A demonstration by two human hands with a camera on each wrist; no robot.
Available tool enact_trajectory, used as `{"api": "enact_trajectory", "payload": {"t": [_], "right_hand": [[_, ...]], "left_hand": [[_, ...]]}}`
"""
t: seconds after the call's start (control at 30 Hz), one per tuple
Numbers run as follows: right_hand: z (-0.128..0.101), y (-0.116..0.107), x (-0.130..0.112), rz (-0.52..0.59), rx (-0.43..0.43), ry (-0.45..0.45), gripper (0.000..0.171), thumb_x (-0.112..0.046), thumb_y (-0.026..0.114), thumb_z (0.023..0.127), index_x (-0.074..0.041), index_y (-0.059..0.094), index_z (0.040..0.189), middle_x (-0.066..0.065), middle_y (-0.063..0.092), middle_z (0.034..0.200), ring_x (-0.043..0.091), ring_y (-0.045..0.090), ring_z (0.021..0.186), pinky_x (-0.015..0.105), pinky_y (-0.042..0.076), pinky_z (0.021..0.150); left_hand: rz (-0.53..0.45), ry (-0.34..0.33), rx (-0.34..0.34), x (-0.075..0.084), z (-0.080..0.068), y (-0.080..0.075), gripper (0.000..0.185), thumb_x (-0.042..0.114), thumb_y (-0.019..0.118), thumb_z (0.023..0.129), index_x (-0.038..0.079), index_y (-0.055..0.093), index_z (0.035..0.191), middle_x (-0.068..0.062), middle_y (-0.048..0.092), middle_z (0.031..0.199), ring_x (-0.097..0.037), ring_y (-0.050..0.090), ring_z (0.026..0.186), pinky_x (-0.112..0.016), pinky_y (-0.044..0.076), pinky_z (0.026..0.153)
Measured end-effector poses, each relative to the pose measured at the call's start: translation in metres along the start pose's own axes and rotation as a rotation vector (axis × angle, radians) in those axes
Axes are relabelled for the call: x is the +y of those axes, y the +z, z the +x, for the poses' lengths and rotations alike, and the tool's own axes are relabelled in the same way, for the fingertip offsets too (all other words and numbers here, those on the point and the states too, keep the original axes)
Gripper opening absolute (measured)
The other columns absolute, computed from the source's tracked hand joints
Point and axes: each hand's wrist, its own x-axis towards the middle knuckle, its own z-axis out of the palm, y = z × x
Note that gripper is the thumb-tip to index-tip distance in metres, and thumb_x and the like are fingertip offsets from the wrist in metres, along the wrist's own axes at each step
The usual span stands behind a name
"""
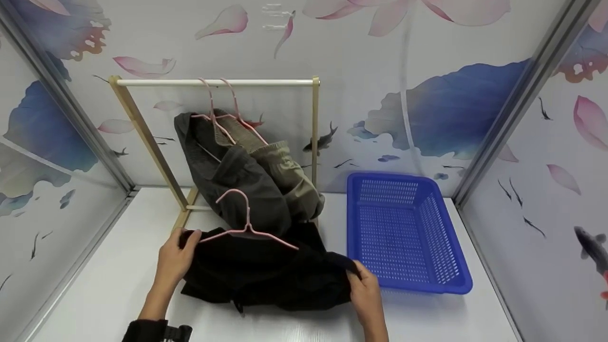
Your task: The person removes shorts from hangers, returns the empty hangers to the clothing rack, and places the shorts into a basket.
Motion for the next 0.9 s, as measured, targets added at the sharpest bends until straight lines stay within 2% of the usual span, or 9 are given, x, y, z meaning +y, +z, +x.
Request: {"api": "enact_trajectory", "payload": {"t": [0.1, 0.17, 0.3, 0.37, 0.43, 0.57, 0.73, 0.83, 0.9], "right_hand": [[0.001, 0.000, -0.006, -0.146, 0.027, -0.002, 0.029, -0.004, 0.049, 0.108, 0.008, 0.064, 0.129, 0.016, 0.069, 0.124, 0.002, 0.061, 0.099, 0.019, 0.050, 0.086], [0.001, 0.002, -0.011, -0.251, 0.046, -0.032, 0.026, -0.004, 0.052, 0.106, 0.004, 0.067, 0.125, 0.018, 0.069, 0.122, 0.006, 0.060, 0.098, 0.021, 0.048, 0.085], [-0.002, 0.008, -0.021, -0.430, 0.068, -0.150, 0.021, 0.000, 0.059, 0.101, 0.001, 0.071, 0.118, 0.017, 0.072, 0.112, 0.023, 0.065, 0.100, 0.036, 0.051, 0.089], [-0.005, 0.010, -0.026, -0.490, 0.063, -0.208, 0.023, 0.002, 0.062, 0.098, 0.001, 0.071, 0.119, 0.019, 0.073, 0.114, 0.032, 0.067, 0.106, 0.046, 0.051, 0.094], [-0.009, 0.014, -0.031, -0.542, 0.056, -0.269, 0.026, 0.002, 0.067, 0.095, 0.002, 0.070, 0.122, 0.020, 0.072, 0.119, 0.037, 0.067, 0.112, 0.053, 0.050, 0.098], [-0.012, 0.028, -0.040, -0.597, 0.032, -0.399, 0.033, -0.002, 0.075, 0.090, -0.002, 0.071, 0.123, 0.016, 0.072, 0.121, 0.037, 0.067, 0.115, 0.056, 0.050, 0.099], [-0.012, 0.045, -0.047, -0.609, 0.034, -0.567, 0.029, -0.007, 0.082, 0.085, -0.008, 0.076, 0.113, 0.002, 0.075, 0.108, 0.027, 0.071, 0.102, 0.051, 0.054, 0.089], [-0.015, 0.049, -0.048, -0.619, 0.053, -0.624, 0.025, -0.008, 0.084, 0.083, -0.009, 0.077, 0.108, -0.001, 0.076, 0.102, 0.022, 0.072, 0.096, 0.046, 0.056, 0.084], [-0.019, 0.048, -0.046, -0.619, 0.066, -0.629, 0.025, -0.007, 0.086, 0.081, -0.011, 0.078, 0.105, -0.004, 0.076, 0.099, 0.018, 0.072, 0.093, 0.040, 0.057, 0.082]], "left_hand": [[0.019, 0.036, 0.035, 0.011, 0.001, -0.007, 0.034, 0.040, 0.070, 0.097, 0.010, 0.058, 0.087, -0.005, 0.058, 0.076, -0.023, 0.052, 0.066, -0.039, 0.044, 0.065], [0.039, 0.048, 0.067, 0.016, 0.000, -0.010, 0.038, 0.042, 0.072, 0.094, 0.009, 0.058, 0.084, -0.004, 0.054, 0.069, -0.023, 0.049, 0.060, -0.040, 0.043, 0.064], [0.071, 0.041, 0.141, 0.025, -0.003, -0.015, 0.043, 0.046, 0.076, 0.089, 0.008, 0.058, 0.079, -0.003, 0.052, 0.062, -0.025, 0.051, 0.057, -0.050, 0.042, 0.072], [0.075, 0.037, 0.170, 0.029, -0.006, -0.016, 0.044, 0.046, 0.077, 0.087, 0.009, 0.056, 0.076, -0.002, 0.051, 0.061, -0.024, 0.051, 0.057, -0.051, 0.039, 0.075], [0.074, 0.046, 0.196, 0.030, -0.008, -0.016, 0.046, 0.046, 0.079, 0.085, 0.010, 0.053, 0.074, -0.002, 0.049, 0.060, -0.023, 0.049, 0.056, -0.048, 0.036, 0.072], [0.063, 0.074, 0.239, 0.031, -0.007, -0.015, 0.047, 0.044, 0.082, 0.082, 0.010, 0.051, 0.070, 0.001, 0.045, 0.059, -0.020, 0.044, 0.053, -0.044, 0.033, 0.069], [0.041, 0.081, 0.241, 0.031, -0.007, -0.011, 0.052, 0.048, 0.082, 0.082, 0.011, 0.048, 0.068, 0.002, 0.042, 0.059, -0.018, 0.040, 0.051, -0.043, 0.033, 0.068], [0.049, 0.060, 0.217, 0.030, -0.009, -0.010, 0.053, 0.052, 0.081, 0.082, 0.012, 0.050, 0.069, 0.002, 0.044, 0.060, -0.016, 0.041, 0.052, -0.041, 0.032, 0.068], [0.058, 0.042, 0.200, 0.029, -0.011, -0.010, 0.051, 0.052, 0.081, 0.082, 0.012, 0.052, 0.070, 0.002, 0.048, 0.061, -0.016, 0.043, 0.053, -0.040, 0.032, 0.068]]}}
